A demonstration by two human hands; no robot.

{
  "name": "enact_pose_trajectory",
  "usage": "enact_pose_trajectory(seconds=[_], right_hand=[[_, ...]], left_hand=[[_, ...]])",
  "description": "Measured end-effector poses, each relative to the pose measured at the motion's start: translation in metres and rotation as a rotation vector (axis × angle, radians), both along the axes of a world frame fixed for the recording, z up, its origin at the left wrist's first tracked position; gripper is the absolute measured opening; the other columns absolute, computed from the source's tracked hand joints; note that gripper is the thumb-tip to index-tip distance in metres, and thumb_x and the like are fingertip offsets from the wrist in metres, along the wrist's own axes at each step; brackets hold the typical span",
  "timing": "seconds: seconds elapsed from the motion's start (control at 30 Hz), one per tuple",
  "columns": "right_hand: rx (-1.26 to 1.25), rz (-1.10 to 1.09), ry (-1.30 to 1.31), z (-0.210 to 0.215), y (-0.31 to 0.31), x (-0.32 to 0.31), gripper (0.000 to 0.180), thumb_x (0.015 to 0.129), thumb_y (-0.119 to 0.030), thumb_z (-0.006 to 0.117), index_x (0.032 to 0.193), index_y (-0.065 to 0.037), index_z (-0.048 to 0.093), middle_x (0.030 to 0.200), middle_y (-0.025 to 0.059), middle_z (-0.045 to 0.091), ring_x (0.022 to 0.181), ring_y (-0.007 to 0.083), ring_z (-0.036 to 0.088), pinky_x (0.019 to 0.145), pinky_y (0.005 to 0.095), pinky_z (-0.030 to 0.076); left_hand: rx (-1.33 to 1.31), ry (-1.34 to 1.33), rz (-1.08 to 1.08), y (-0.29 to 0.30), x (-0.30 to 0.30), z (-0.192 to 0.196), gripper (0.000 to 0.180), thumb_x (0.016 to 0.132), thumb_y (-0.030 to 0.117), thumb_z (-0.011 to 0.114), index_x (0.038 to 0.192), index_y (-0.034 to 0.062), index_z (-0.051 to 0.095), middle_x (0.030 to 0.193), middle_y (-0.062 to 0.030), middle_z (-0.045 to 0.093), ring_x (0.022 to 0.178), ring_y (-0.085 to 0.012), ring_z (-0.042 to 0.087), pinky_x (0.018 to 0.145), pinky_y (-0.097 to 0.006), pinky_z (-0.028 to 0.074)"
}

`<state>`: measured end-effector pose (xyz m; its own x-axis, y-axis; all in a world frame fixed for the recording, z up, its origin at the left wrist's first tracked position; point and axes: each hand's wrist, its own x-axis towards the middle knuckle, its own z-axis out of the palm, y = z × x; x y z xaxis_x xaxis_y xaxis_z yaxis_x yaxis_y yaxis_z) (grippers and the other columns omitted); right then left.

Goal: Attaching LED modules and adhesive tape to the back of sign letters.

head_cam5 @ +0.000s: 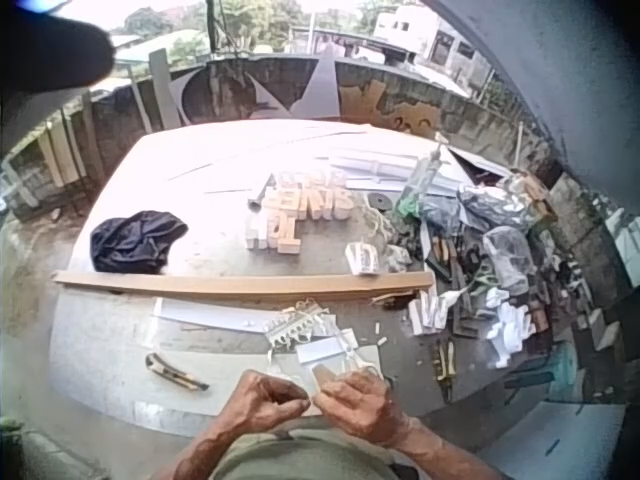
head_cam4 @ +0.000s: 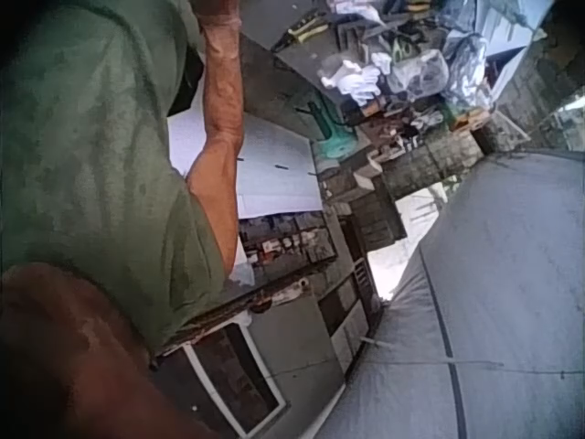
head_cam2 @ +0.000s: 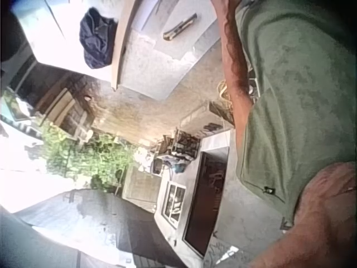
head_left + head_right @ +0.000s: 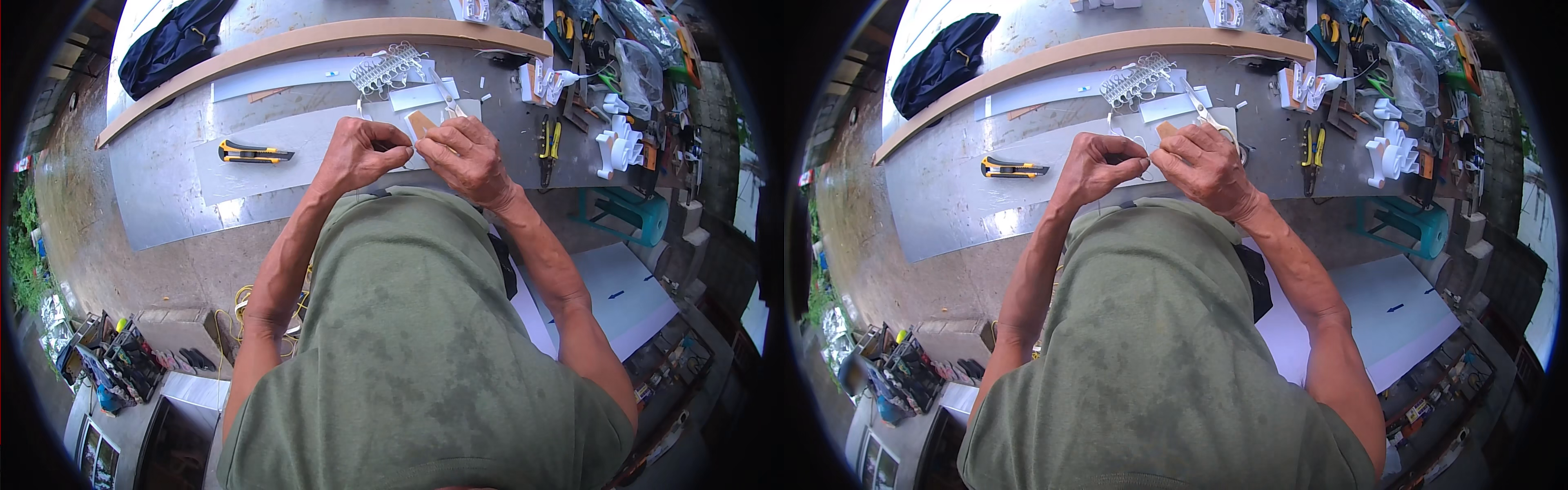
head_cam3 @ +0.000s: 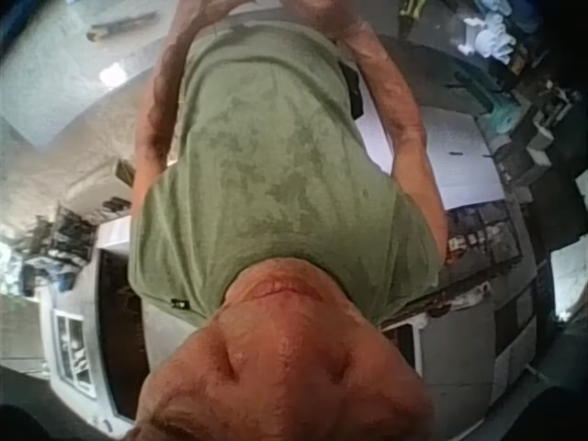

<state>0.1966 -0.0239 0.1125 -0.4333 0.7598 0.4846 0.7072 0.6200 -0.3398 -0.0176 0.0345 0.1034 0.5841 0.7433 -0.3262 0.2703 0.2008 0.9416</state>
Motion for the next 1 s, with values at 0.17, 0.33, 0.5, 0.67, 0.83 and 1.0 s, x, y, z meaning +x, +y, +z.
enact_pose_trajectory(seconds=[0.17,0.33,0.5,0.67,0.83,1.0], right_hand=[[-0.003,0.018,0.012,-0.004,-0.001,-0.001,0.023,0.073,-0.007,0.077,0.094,-0.006,0.066,0.09,0.0053,0.061,0.085,0.024,0.062,0.073,0.0381,0.05],[-0.212,-0.123,0.15,-0.007,-0.007,-0.01,0.017,0.077,-0.005,0.074,0.091,-0.003,0.066,0.085,0.008,0.062,0.074,0.0225,0.059,0.065,0.0364,0.05],[-1.391,-0.459,1.147,-0.023,-0.007,-0.004,0.017,0.091,-0.016,0.067,0.092,0.001,0.068,0.077,0.0006,0.064,0.064,0.0113,0.055,0.059,0.0312,0.047],[-1.021,-0.318,0.704,0.002,-0.008,-0.006,0.021,0.089,-0.017,0.073,0.103,-0.003,0.069,0.091,0.0035,0.066,0.081,0.0152,0.063,0.071,0.0312,0.051],[-0.249,-0.13,0.238,-0.003,-0.005,-0.008,0.029,0.078,-0.012,0.08,0.103,-0.005,0.068,0.099,0.0063,0.065,0.089,0.0241,0.062,0.077,0.0359,0.05],[-0.056,-0.074,0.025,-0.004,-0.007,-0.009,0.028,0.075,-0.011,0.08,0.1,-0.006,0.069,0.099,0.0056,0.065,0.09,0.0239,0.062,0.078,0.0382,0.048]], left_hand=[[0.007,0.001,-0.034,0.002,0.001,0.004,0.017,0.081,0.009,0.076,0.093,-0.0027,0.078,0.073,-0.0032,0.073,0.067,-0.0047,0.062,0.061,-0.024,0.051],[0.402,-0.028,0.018,-0.01,0.007,-0.004,0.01,0.079,0.005,0.075,0.088,0.0026,0.078,0.07,-0.0072,0.071,0.059,-0.011,0.063,0.057,-0.027,0.05],[0.969,0.049,-0.065,-0.008,0.012,-0.005,0.009,0.072,0.001,0.074,0.079,0.0064,0.07,0.063,-0.0066,0.062,0.058,-0.0282,0.06,0.058,-0.038,0.05],[0.578,-0.012,0.005,-0.003,0.002,-0.007,0.007,0.078,0.004,0.074,0.085,0.0036,0.075,0.071,-0.0075,0.069,0.057,-0.0165,0.063,0.057,-0.03,0.05],[0.48,-0.007,-0.014,0.0,-0.001,-0.007,0.009,0.079,0.006,0.074,0.088,0.0026,0.076,0.072,-0.008,0.071,0.058,-0.0105,0.062,0.058,-0.027,0.05],[0.469,0.005,-0.021,-0.001,0.0,-0.006,0.01,0.079,0.006,0.074,0.088,0.0024,0.077,0.07,-0.0077,0.07,0.058,-0.0101,0.061,0.058,-0.028,0.05]])
